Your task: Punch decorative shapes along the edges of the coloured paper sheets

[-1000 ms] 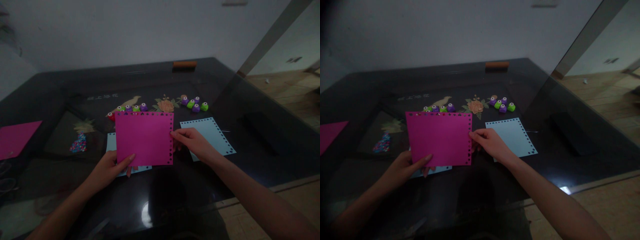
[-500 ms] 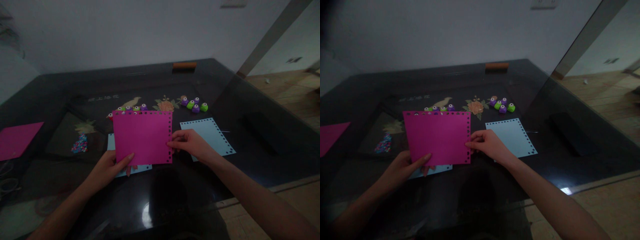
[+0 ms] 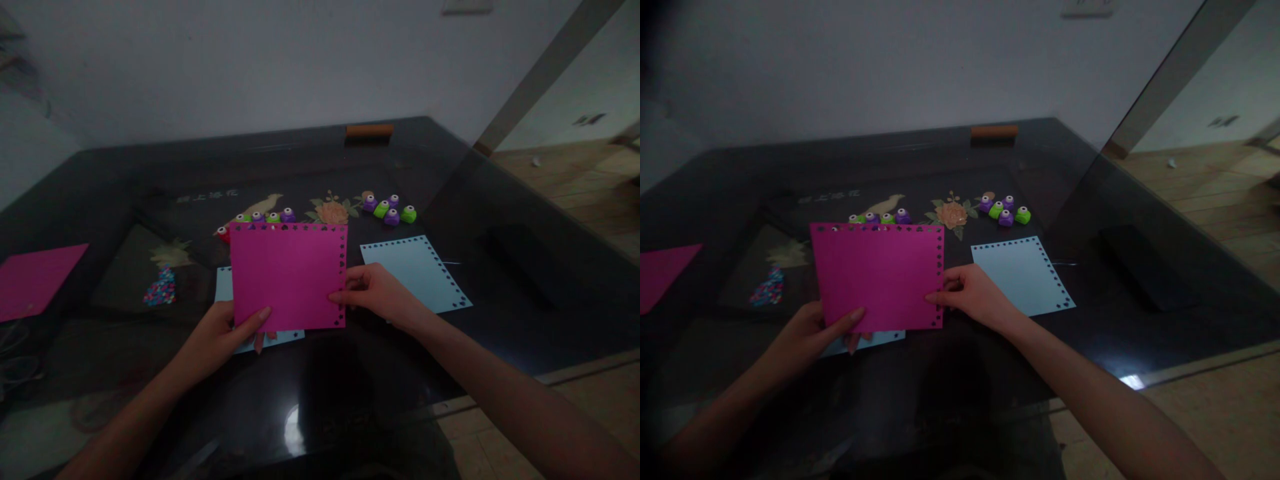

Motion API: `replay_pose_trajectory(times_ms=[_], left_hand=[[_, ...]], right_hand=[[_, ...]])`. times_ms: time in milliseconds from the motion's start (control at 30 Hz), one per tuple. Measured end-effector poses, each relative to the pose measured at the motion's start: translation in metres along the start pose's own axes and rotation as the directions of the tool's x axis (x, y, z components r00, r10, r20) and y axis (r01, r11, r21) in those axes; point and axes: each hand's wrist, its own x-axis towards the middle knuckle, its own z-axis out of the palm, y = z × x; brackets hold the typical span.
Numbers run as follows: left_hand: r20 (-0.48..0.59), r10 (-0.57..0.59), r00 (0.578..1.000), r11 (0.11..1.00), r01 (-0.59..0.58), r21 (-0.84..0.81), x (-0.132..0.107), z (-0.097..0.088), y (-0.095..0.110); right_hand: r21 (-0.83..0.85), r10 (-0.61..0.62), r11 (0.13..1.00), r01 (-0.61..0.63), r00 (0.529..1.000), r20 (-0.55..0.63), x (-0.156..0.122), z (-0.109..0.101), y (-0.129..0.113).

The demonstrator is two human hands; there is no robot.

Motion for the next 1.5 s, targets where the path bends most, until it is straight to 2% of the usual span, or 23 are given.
replay_pose_trajectory(times_ms=[167, 367, 600, 867, 1033, 1233, 1500], left_hand=[[0.014, 0.009, 1.000, 0.999, -0.010, 0.039, -0.0014, -0.0003, -0.0019], [0.033, 0.014, 0.999, 0.996, -0.017, 0.083, 0.0004, -0.0005, 0.0000], [-0.048, 0.066, 0.997, 0.996, -0.062, 0.070, 0.0014, -0.0036, -0.0052], [-0.047, 0.083, 0.995, 0.994, -0.080, 0.071, 0.0048, -0.0031, -0.0056], [-0.092, 0.065, 0.994, 0.997, -0.062, 0.037, 0.0065, -0.0014, -0.0042], [-0.120, 0.054, 0.991, 0.998, -0.053, 0.015, 0.0064, -0.0004, -0.0052], [-0.116, 0.071, 0.991, 0.997, -0.069, 0.020, 0.0064, 0.0003, -0.0045]], right_hand=[[0.073, 0.015, 0.997, -0.017, 0.999, 0.029, -0.0001, 0.0034, 0.0013], [0.046, 0.006, 0.999, -0.006, 1.000, -0.007, 0.0006, 0.0027, 0.0023], [0.013, -0.001, 1.000, 0.002, 0.999, -0.050, 0.0002, 0.0021, -0.0032], [-0.031, -0.038, 0.999, 0.037, 0.999, -0.038, -0.0012, -0.0004, 0.0000], [-0.100, -0.060, 0.994, 0.050, 0.994, -0.095, -0.0003, 0.0006, 0.0018], [-0.056, -0.061, 0.997, 0.054, 0.990, -0.127, 0.0012, 0.0024, 0.0032], [-0.044, -0.045, 0.998, 0.041, 0.993, -0.111, 0.0003, 0.0027, 0.0014]])
